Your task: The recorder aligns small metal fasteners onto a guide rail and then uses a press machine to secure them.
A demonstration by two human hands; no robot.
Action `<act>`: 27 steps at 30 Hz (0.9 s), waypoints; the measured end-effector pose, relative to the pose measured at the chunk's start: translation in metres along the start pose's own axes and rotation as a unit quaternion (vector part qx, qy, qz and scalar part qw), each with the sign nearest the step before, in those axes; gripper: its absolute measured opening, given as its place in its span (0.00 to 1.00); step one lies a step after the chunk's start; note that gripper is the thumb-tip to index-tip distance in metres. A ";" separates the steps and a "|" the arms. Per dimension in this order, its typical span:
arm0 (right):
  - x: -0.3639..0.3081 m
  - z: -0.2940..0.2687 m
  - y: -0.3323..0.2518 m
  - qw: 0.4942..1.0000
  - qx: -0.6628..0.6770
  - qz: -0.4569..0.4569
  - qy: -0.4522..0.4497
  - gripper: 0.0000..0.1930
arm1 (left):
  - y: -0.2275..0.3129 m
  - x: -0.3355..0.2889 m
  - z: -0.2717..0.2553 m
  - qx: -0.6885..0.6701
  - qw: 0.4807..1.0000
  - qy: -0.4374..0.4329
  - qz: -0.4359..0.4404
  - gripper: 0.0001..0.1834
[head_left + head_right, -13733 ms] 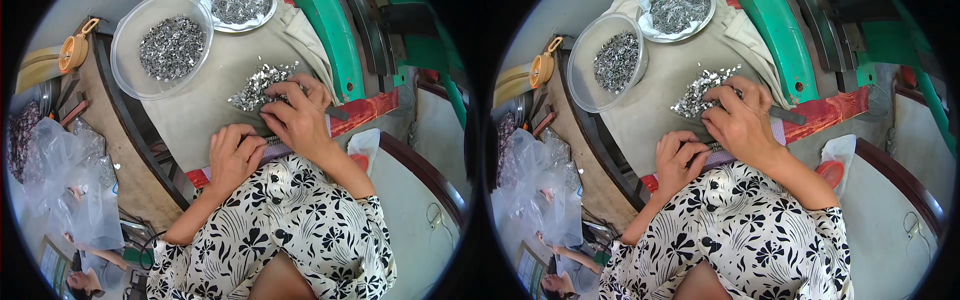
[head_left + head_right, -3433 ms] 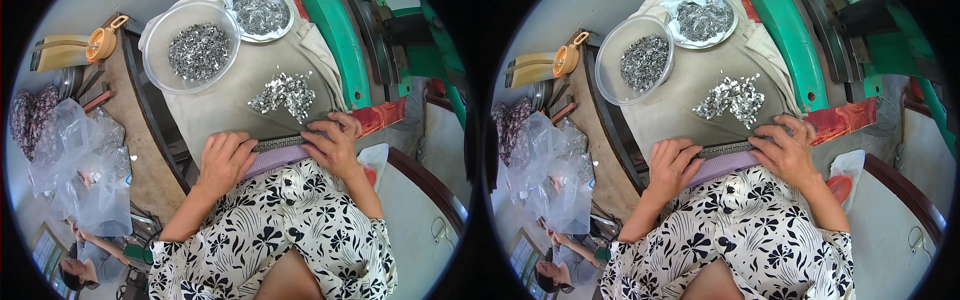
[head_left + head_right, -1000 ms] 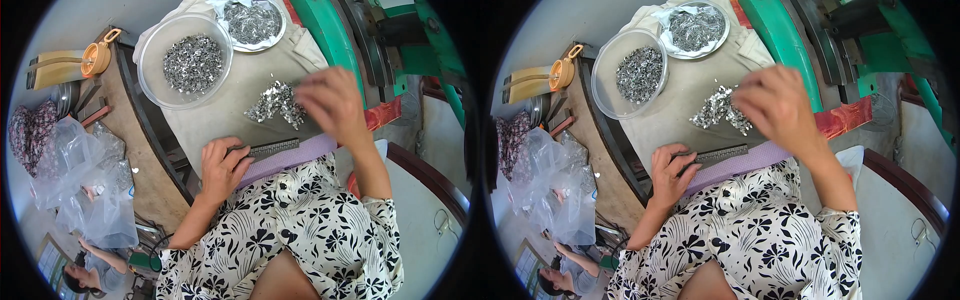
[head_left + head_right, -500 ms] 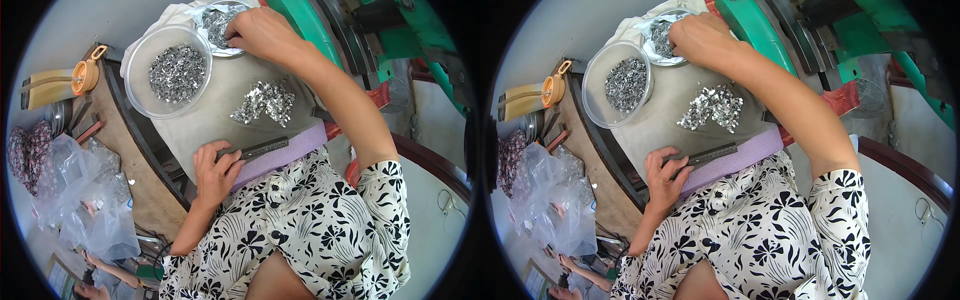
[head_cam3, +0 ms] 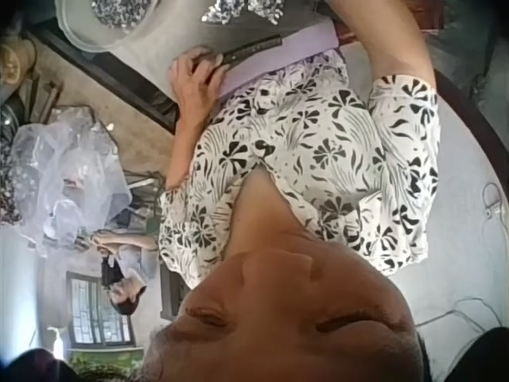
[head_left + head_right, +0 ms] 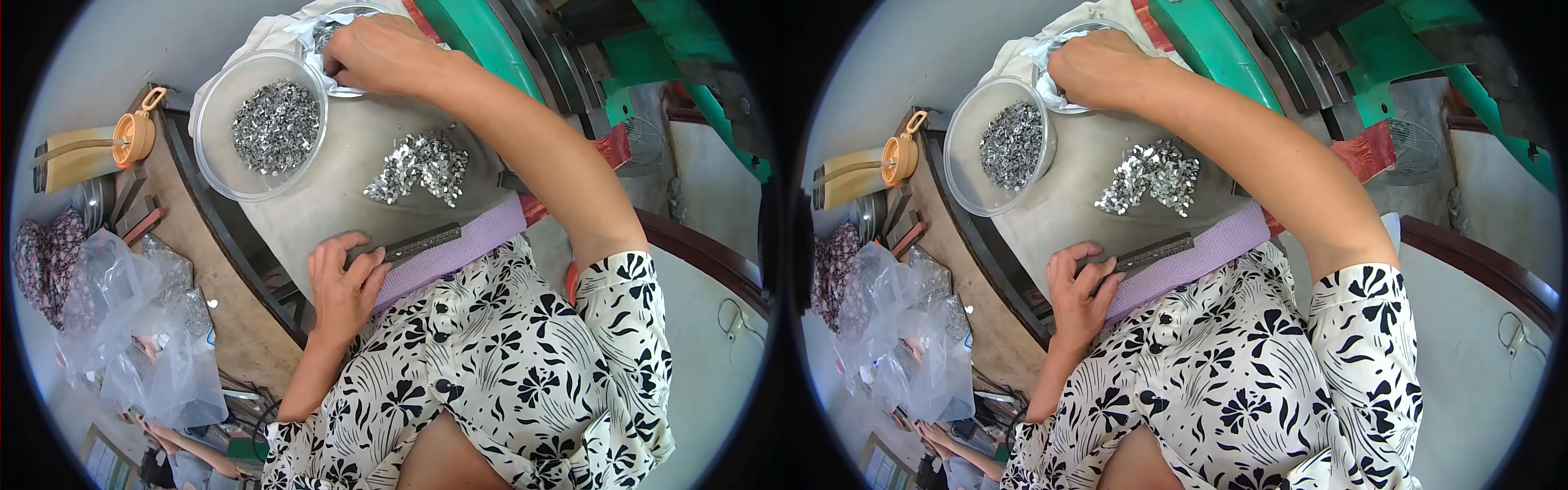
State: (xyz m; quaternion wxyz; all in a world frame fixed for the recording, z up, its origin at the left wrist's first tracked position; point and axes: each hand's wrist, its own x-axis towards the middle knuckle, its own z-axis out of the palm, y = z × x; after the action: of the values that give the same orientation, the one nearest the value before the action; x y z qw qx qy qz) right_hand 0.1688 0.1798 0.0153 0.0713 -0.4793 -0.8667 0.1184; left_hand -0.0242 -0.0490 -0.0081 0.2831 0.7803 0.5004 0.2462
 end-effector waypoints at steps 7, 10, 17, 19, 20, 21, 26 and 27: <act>0.003 0.001 0.000 1.000 -0.006 -0.025 -0.003 0.06 | 0.003 0.003 -0.004 0.015 1.000 -0.022 -0.006 0.14; 0.003 0.001 0.004 0.999 -0.008 -0.043 0.001 0.06 | 0.003 0.005 -0.005 0.019 0.999 -0.030 -0.006 0.14; -0.005 0.005 0.011 0.999 0.017 -0.024 0.036 0.07 | 0.008 0.004 -0.007 0.057 0.998 -0.039 0.012 0.16; -0.005 0.005 0.011 0.998 0.054 0.003 0.033 0.08 | 0.009 0.005 -0.007 0.060 0.997 -0.040 0.013 0.15; -0.006 0.005 0.012 0.998 0.055 0.003 0.033 0.08 | 0.009 0.005 -0.007 0.064 0.997 -0.041 0.014 0.15; -0.007 0.006 0.012 0.998 0.053 0.001 0.046 0.08 | 0.010 0.005 -0.008 0.064 0.997 -0.040 0.013 0.15; -0.016 0.006 0.015 0.992 0.097 0.009 0.080 0.09 | 0.012 0.015 -0.014 0.053 0.996 -0.078 -0.008 0.15; -0.016 0.006 0.015 0.989 0.120 0.033 0.085 0.09 | 0.012 0.018 -0.018 0.053 0.996 -0.078 -0.009 0.15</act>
State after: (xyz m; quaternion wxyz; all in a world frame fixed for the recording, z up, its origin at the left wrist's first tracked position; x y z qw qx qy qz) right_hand 0.1884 0.1729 0.0056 0.1977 -0.5041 -0.8207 0.1827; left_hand -0.0213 -0.0331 0.0149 0.2814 0.8065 0.4962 0.1553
